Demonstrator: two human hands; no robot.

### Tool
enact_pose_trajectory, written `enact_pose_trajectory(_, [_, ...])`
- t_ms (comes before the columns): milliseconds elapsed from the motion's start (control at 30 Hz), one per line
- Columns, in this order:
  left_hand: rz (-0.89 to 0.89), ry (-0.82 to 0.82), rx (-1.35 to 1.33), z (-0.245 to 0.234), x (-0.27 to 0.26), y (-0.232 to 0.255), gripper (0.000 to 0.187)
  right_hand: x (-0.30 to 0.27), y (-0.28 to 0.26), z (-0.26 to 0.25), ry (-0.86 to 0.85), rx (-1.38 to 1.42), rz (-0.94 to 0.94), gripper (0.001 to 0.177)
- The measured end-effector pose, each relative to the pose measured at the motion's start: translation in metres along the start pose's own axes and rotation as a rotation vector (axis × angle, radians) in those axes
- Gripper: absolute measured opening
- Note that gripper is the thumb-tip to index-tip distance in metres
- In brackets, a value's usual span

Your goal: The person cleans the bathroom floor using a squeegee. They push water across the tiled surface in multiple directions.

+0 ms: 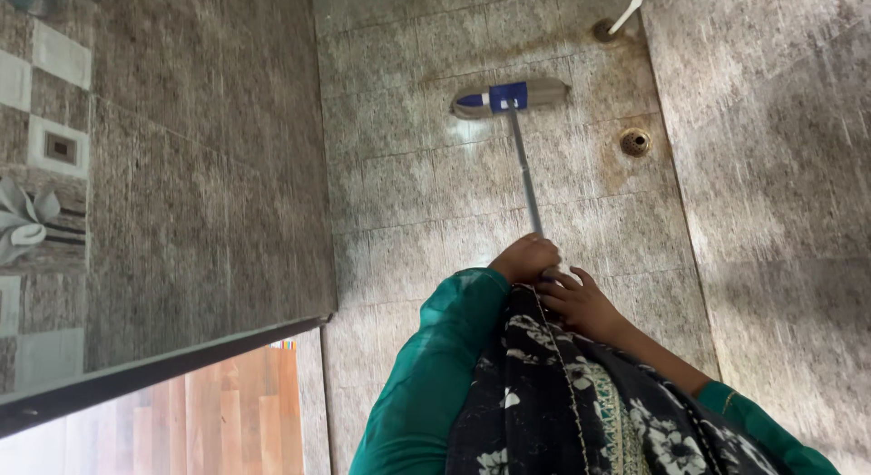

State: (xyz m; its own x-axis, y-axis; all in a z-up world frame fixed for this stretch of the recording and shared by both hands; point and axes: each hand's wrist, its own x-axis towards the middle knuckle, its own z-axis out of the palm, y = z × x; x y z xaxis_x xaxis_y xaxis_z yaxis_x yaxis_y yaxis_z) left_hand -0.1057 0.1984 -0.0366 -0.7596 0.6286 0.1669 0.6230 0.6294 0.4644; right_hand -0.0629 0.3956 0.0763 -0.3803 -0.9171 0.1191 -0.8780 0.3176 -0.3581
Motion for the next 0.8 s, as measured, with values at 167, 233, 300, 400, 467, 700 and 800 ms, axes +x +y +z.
enact_pose_trajectory(167, [-0.117, -0.131, 0.121, 0.015, -0.013, -0.006, 0.013, 0.0, -0.014, 0.013, -0.205, -0.125, 0.118, 0.048])
enact_pose_trajectory(233, [-0.105, 0.007, 0.135, 0.022, -0.021, 0.005, 0.013, -0.003, -0.023, 0.012, -0.274, -0.126, 0.159, 0.054])
enact_pose_trajectory(300, [-0.125, -0.003, 0.108, 0.026, -0.026, 0.021, 0.011, -0.017, -0.036, 0.004, -0.169, -0.139, 0.126, 0.041])
enact_pose_trajectory(400, [-0.118, 0.003, 0.079, 0.033, -0.031, 0.059, 0.011, -0.05, -0.069, -0.008, -0.081, -0.127, 0.114, 0.03])
enact_pose_trajectory(467, [-0.129, 0.019, 0.05, 0.035, -0.036, 0.093, 0.011, -0.08, -0.092, -0.016, 0.021, -0.112, 0.106, 0.023])
enact_pose_trajectory(700, [-0.221, 0.016, -0.041, -0.028, -0.062, 0.262, 0.017, -0.157, -0.143, -0.044, 0.48, 0.093, -0.159, 0.006])
enact_pose_trajectory(800, [-0.246, -0.021, -0.08, -0.057, -0.078, 0.302, 0.016, -0.164, -0.165, -0.05, 0.531, 0.227, -0.204, 0.008])
